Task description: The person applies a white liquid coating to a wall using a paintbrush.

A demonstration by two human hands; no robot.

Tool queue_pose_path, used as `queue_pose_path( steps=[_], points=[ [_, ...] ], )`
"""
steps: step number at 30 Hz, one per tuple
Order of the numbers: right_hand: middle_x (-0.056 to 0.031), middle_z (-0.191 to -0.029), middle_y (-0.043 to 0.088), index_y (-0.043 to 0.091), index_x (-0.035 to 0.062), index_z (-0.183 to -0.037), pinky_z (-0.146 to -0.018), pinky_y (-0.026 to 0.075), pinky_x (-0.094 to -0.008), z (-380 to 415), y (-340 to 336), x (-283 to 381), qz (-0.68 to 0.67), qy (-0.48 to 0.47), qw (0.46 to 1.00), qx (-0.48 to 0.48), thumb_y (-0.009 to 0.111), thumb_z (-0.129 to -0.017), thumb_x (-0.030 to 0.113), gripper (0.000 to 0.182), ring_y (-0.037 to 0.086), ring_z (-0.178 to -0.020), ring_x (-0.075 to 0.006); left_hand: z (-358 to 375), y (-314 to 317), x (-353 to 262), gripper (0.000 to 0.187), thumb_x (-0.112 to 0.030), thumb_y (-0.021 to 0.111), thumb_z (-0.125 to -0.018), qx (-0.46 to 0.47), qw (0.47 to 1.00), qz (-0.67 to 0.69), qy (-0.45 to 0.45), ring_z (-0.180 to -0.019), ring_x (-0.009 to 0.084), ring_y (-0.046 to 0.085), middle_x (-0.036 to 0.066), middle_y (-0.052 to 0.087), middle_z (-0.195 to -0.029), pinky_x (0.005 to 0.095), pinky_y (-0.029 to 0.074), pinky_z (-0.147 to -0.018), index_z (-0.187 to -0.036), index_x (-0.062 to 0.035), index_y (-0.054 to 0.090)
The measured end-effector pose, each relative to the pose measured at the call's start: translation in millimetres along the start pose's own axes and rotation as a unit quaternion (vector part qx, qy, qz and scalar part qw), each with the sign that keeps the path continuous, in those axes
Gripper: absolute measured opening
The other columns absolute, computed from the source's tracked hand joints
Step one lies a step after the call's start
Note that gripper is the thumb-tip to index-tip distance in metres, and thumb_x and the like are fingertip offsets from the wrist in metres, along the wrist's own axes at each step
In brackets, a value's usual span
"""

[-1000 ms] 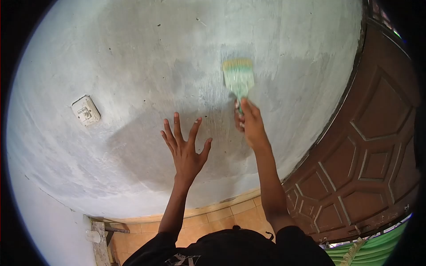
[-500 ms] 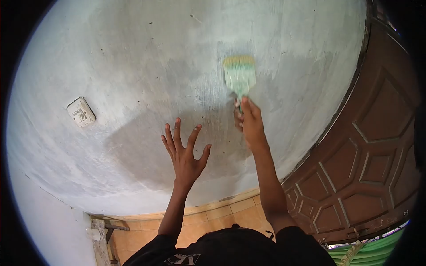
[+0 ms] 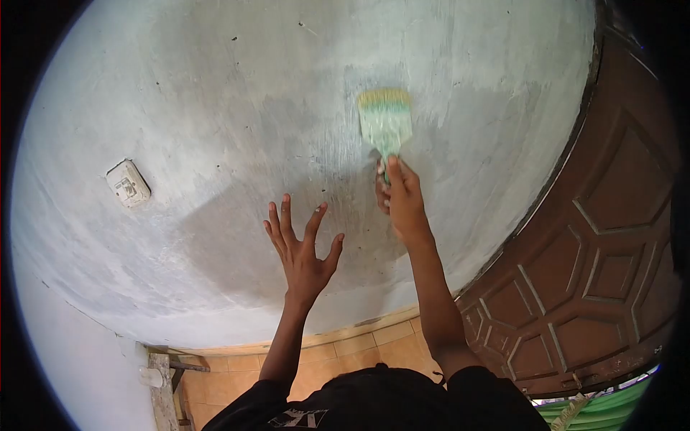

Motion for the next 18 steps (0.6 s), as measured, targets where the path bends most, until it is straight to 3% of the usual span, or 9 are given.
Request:
queue_pose_path(
  steps=[4, 7, 10, 13, 16, 18],
  points=[
    [0.0073, -0.060, 0.034, 0.049, 0.0126, -0.085, -0.041, 0.021, -0.0200, -7.8, 1.0, 11.1, -0.006, -0.033, 0.999, -0.004, 0.040, -0.101, 0.044, 0.036, 0.030, -0.047, -0.0024, 5.7, 4.2, -3.4, 0.052, -0.021, 0.078, -0.072, 0.010, 1.000, 0.007, -0.012, -0.143, 0.0422, 0.006, 0.018, 0.015, -0.154, 0.0654, 0.012, -0.109, -0.118, -0.0104, 0.056],
    [0.0071, -0.060, 0.034, 0.049, 0.0128, -0.085, -0.041, 0.020, -0.0201, 12.2, -17.7, -22.3, 0.013, 0.049, 0.998, -0.043, 0.040, -0.101, 0.044, 0.036, 0.030, -0.047, -0.0023, 17.6, 3.6, -0.9, 0.053, -0.020, 0.078, -0.072, 0.021, 1.000, 0.009, -0.019, -0.143, 0.0425, 0.005, 0.018, 0.015, -0.153, 0.0659, 0.012, -0.109, -0.119, -0.0123, 0.056],
    [0.0070, -0.059, 0.034, 0.049, 0.0128, -0.086, -0.041, 0.021, -0.0204, 25.5, -27.7, -40.4, -0.011, 0.057, 0.998, -0.006, 0.040, -0.101, 0.045, 0.036, 0.030, -0.046, -0.0025, 23.7, 1.4, 6.4, 0.054, -0.019, 0.078, -0.072, 0.026, 0.999, -0.001, -0.023, -0.143, 0.0429, 0.005, 0.017, 0.015, -0.154, 0.0660, 0.012, -0.109, -0.121, -0.0141, 0.056],
    [0.0069, -0.059, 0.034, 0.049, 0.0127, -0.087, -0.041, 0.021, -0.0202, 11.0, -20.8, -18.5, 0.009, 0.066, 0.997, -0.033, 0.039, -0.101, 0.045, 0.036, 0.030, -0.046, -0.0025, 16.7, -1.6, 4.1, 0.056, -0.018, 0.078, -0.072, 0.023, 1.000, 0.001, -0.021, -0.142, 0.0434, 0.005, 0.017, 0.015, -0.154, 0.0650, 0.013, -0.109, -0.123, -0.0148, 0.055],
    [0.0067, -0.059, 0.035, 0.049, 0.0123, -0.087, -0.041, 0.021, -0.0198, -9.2, -8.1, 18.5, 0.008, -0.024, 1.000, 0.006, 0.039, -0.101, 0.045, 0.037, 0.030, -0.046, -0.0026, 11.6, 2.0, -5.3, 0.057, -0.016, 0.077, -0.071, 0.017, 1.000, 0.020, -0.015, -0.142, 0.0440, 0.004, 0.017, 0.015, -0.153, 0.0635, 0.014, -0.110, -0.124, -0.0149, 0.054],
    [0.0067, -0.060, 0.036, 0.049, 0.0121, -0.087, -0.041, 0.021, -0.0198, -9.2, -11.4, 14.9, 0.017, -0.034, 0.999, -0.006, 0.039, -0.101, 0.044, 0.036, 0.030, -0.046, -0.0026, 14.1, 6.0, -10.0, 0.058, -0.016, 0.078, -0.071, 0.018, 0.999, 0.035, -0.015, -0.142, 0.0445, 0.004, 0.017, 0.015, -0.153, 0.0625, 0.015, -0.110, -0.124, -0.0150, 0.054]
  ],
)
Point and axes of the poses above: each hand's wrist, its own z-axis away from the middle knuckle, its own y-axis out of the palm, x = y × z, the point moved 6 cm from there along -z, towards the middle knuckle
